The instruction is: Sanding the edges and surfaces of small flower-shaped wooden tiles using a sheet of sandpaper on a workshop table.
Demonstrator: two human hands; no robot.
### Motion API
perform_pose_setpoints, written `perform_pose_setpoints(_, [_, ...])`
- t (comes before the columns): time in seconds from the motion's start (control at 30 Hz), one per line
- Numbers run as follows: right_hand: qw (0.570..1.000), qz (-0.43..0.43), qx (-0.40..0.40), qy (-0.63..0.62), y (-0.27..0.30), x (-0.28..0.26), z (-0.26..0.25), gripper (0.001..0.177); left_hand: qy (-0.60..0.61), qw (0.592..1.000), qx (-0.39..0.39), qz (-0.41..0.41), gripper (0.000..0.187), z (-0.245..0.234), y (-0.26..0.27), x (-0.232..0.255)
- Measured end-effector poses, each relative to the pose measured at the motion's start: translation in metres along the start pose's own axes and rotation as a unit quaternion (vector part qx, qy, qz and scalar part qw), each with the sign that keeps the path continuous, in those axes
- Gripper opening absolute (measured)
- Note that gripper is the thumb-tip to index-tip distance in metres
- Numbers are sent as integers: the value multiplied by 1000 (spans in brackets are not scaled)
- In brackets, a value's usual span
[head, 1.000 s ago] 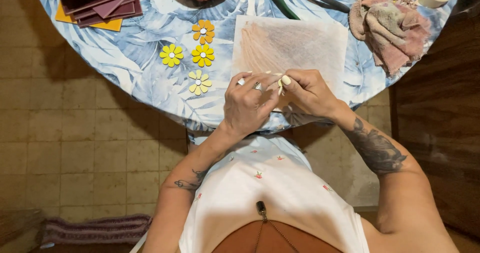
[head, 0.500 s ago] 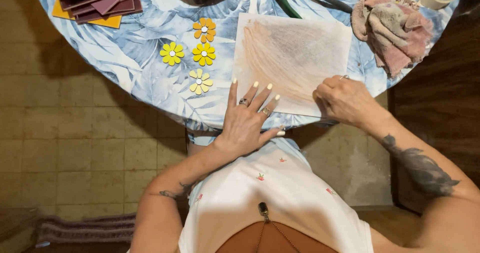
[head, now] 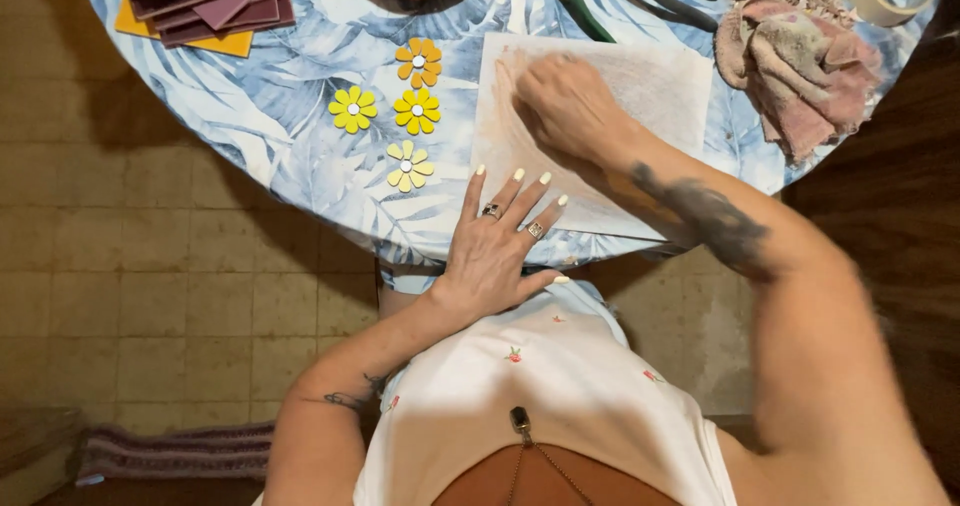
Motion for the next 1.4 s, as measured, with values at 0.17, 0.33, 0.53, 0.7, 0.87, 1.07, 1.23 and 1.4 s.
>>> perform_pose_setpoints(0.17, [989,-92,-87,82,93,11,-29,12,85,996,-27,-14,72,0,0,-1])
perform_pose_setpoints(0.33, [969,-99,-169,149,119,28,-27,13,88,996,-27,-2,73,-1,1,-2])
perform_pose_setpoints(0.53, [990,-22,-140,-24,6,8,9,17,79,996,-36,-2,71,0,1,-3])
perform_pose_setpoints(0.7, [990,-36,75,113,-45,40,63,23,77,996,-48,-8,72,-2,0,0])
perform_pose_setpoints(0.87, [972,-194,-46,124,42,22,-8,11,74,996,-41,-8,75,2,0,0])
perform_pose_setpoints(1.07, [977,-145,-148,58,87,43,-47,10,85,995,-44,-4,75,-1,-1,1])
perform_pose_setpoints(1.23, [987,-30,-153,-34,91,39,-59,14,132,990,51,-20,49,-7,-11,-4])
perform_pose_setpoints(1.4, [863,146,-2,-483,83,-26,-70,18,250,938,233,-52,39,-8,-26,-5])
Point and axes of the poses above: each hand's wrist, its own y-axis away from the middle knuckle, its own z-axis out of the palm, x = y × z, the point moved 1 cm from there along -y, towards the middle knuckle, and after that the axes turned 3 degrees about z, right-handed, at the moved point
